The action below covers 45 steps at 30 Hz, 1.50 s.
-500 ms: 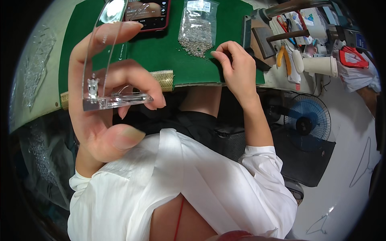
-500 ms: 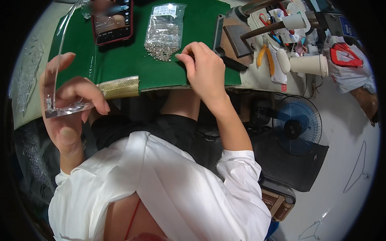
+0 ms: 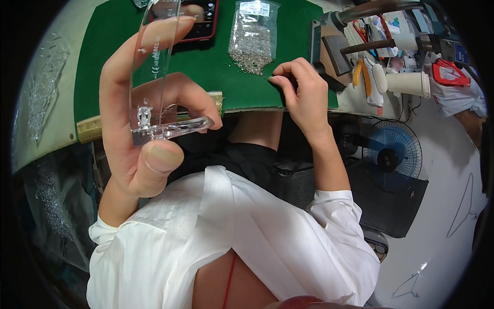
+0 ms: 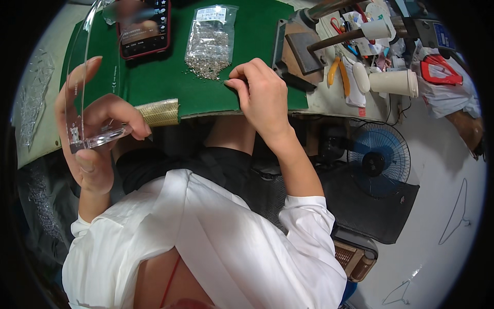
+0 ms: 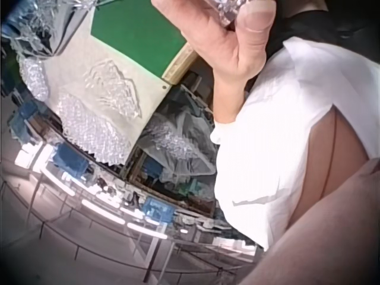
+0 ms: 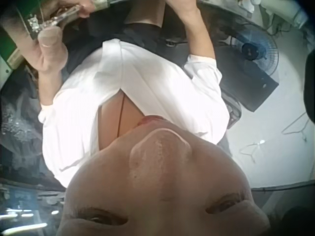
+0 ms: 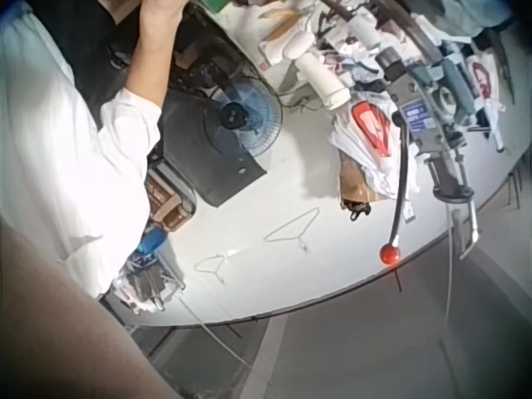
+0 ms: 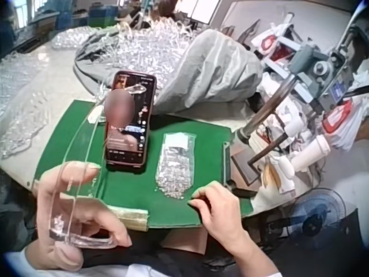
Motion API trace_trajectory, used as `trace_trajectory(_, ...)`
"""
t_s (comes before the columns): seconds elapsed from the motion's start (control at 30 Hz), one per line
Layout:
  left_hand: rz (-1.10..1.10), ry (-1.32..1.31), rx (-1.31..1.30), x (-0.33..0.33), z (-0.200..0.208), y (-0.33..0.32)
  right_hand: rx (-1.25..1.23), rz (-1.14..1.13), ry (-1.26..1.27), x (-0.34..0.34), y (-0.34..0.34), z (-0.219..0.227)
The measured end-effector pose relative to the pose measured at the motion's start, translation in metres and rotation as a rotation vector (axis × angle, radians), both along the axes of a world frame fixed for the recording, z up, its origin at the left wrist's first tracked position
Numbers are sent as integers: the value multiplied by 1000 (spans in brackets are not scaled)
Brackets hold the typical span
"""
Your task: The person repeatedly picks up clear eyeglass frames and small metal components from a green work surface, inserts the components into the frame, and places the assembled units aside. The person also briefly moves a grey cloth and bubble wrap aside to access the workspace.
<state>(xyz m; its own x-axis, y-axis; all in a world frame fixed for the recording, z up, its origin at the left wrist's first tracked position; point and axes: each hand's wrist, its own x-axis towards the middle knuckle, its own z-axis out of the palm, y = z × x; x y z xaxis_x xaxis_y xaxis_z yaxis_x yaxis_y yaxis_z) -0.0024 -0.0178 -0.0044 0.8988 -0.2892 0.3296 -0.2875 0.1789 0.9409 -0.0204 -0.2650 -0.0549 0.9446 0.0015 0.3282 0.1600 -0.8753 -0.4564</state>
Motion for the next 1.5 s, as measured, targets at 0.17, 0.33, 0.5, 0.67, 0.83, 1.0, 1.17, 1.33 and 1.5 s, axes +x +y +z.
trace_trajectory(0.17, -49, 9, -39, 0, 0, 0, -84, 73, 28, 0, -3, 2)
trace_trajectory(0.33, -342, -89, -26, 9, -12, 5, -185, 102, 30, -9, -4, 3)
trace_trajectory(0.5, -490, -236, 83, 11, -14, -12, -228, 99, 5, -13, -3, 10)
trace_trajectory(0.67, -561, -108, 147, 12, -5, -35, 496, 202, 17, -3, -22, 29)
trace_trajectory(0.83, -593, 2, 111, 7, -10, -60, 343, 436, -359, -10, 7, 82)
trace_trajectory(1.0, -376, -308, 66, 3, -21, -75, 190, 419, -407, -12, 8, 85)
trace_trajectory(1.17, -469, -252, 170, 5, -17, -69, 258, 418, -364, -14, 7, 81)
trace_trajectory(1.33, -433, -270, 217, 5, -15, -66, 308, 451, -362, -11, 8, 80)
trace_trajectory(1.5, -411, -289, 218, 6, -18, -67, 350, 447, -352, -10, 8, 77)
